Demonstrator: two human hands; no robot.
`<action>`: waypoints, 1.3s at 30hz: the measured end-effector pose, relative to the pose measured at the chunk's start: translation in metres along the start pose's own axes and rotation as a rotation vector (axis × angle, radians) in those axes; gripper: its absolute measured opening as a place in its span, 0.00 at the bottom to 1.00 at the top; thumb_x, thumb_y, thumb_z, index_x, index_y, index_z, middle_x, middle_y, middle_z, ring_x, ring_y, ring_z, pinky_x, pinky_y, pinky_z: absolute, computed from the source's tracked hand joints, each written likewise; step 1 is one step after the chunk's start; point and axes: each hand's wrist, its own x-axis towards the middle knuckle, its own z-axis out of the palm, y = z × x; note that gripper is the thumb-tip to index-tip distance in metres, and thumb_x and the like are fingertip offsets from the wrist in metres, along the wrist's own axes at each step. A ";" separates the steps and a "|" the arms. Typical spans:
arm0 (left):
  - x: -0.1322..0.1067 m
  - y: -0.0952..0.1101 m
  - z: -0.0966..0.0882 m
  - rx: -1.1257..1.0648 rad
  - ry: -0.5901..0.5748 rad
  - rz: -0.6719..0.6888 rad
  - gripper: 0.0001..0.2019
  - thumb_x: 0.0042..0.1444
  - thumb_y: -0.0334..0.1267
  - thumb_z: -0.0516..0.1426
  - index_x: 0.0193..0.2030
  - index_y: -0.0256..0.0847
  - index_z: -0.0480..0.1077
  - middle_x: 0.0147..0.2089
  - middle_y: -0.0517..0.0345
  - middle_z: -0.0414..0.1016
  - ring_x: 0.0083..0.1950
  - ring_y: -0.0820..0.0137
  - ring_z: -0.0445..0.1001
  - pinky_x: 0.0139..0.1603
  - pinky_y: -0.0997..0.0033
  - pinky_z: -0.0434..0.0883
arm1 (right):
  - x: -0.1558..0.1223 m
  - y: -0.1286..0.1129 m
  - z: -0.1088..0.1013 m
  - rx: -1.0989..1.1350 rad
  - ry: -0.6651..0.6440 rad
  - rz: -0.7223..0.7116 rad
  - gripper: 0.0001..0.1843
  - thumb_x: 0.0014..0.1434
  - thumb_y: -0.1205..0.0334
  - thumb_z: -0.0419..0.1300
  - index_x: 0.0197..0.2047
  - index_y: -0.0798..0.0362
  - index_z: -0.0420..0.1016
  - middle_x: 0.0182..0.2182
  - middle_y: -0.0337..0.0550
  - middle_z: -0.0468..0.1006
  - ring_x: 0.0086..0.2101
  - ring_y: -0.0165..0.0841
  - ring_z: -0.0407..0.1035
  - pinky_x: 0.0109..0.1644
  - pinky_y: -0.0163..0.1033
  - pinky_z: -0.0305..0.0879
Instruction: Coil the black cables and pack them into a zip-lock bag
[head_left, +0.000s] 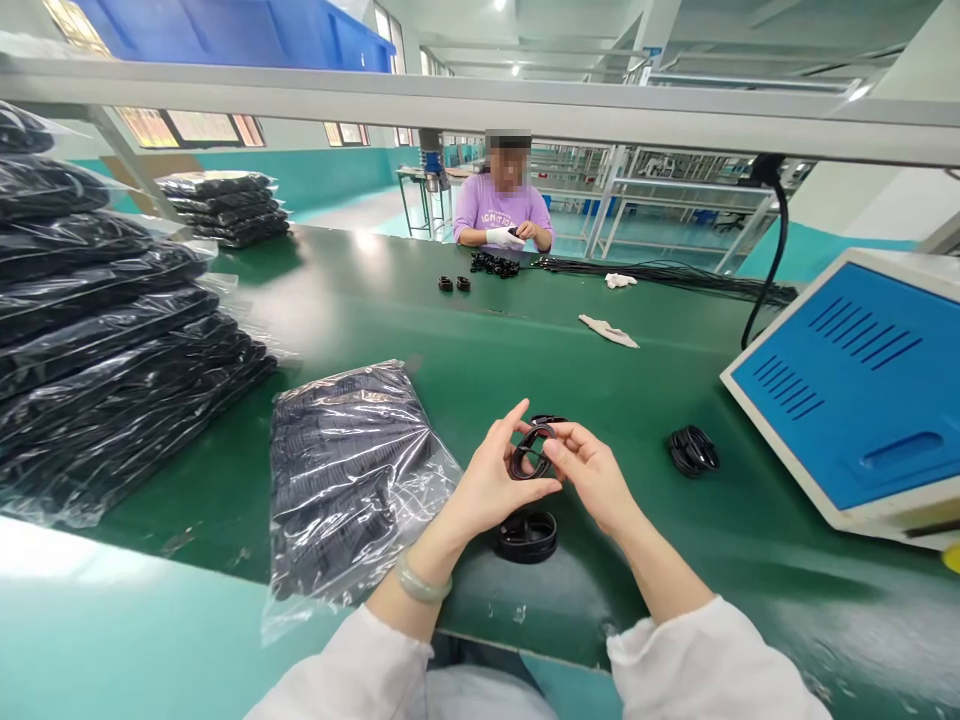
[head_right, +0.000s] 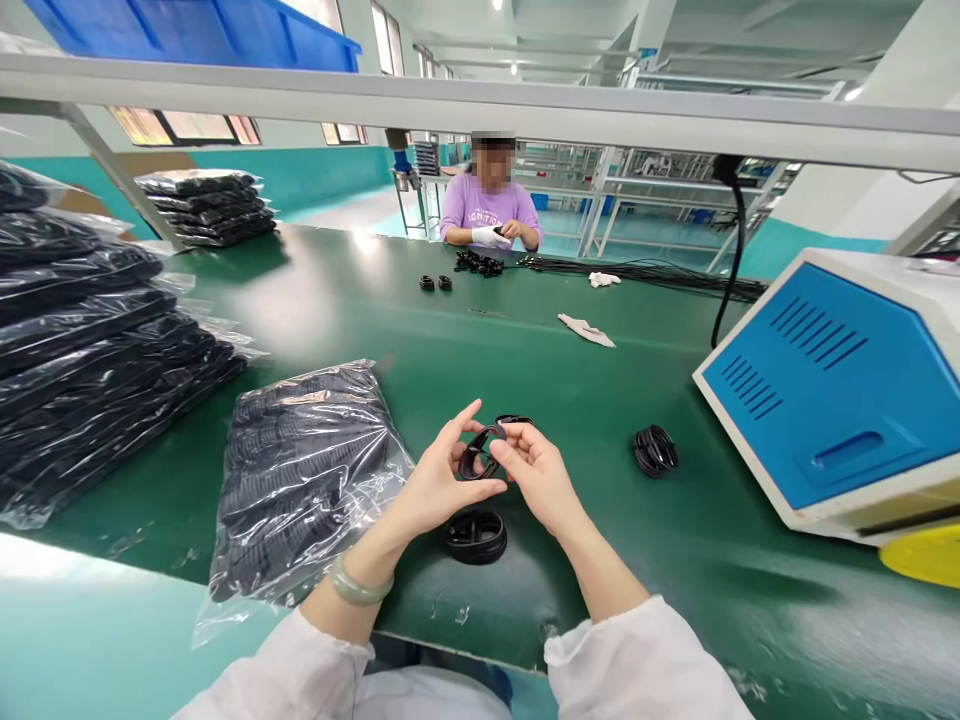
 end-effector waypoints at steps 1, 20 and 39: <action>0.000 0.001 -0.001 -0.062 -0.025 -0.035 0.49 0.45 0.39 0.72 0.72 0.51 0.55 0.62 0.49 0.65 0.38 0.75 0.72 0.41 0.69 0.74 | 0.001 -0.001 -0.002 0.010 0.030 0.026 0.21 0.57 0.44 0.68 0.48 0.49 0.78 0.36 0.41 0.78 0.29 0.28 0.66 0.32 0.35 0.62; -0.004 0.014 -0.012 -0.538 -0.344 -0.214 0.39 0.56 0.37 0.67 0.72 0.52 0.58 0.47 0.52 0.80 0.43 0.67 0.82 0.48 0.68 0.77 | -0.001 0.000 -0.009 -0.107 -0.046 -0.068 0.18 0.60 0.45 0.65 0.47 0.47 0.82 0.45 0.43 0.70 0.30 0.27 0.66 0.29 0.34 0.67; -0.003 0.012 -0.012 -0.613 -0.385 -0.127 0.37 0.52 0.32 0.69 0.67 0.58 0.61 0.69 0.48 0.62 0.41 0.70 0.82 0.41 0.71 0.80 | -0.014 -0.012 -0.001 -0.335 -0.020 -0.459 0.03 0.60 0.58 0.67 0.37 0.45 0.83 0.32 0.42 0.75 0.46 0.40 0.74 0.42 0.42 0.73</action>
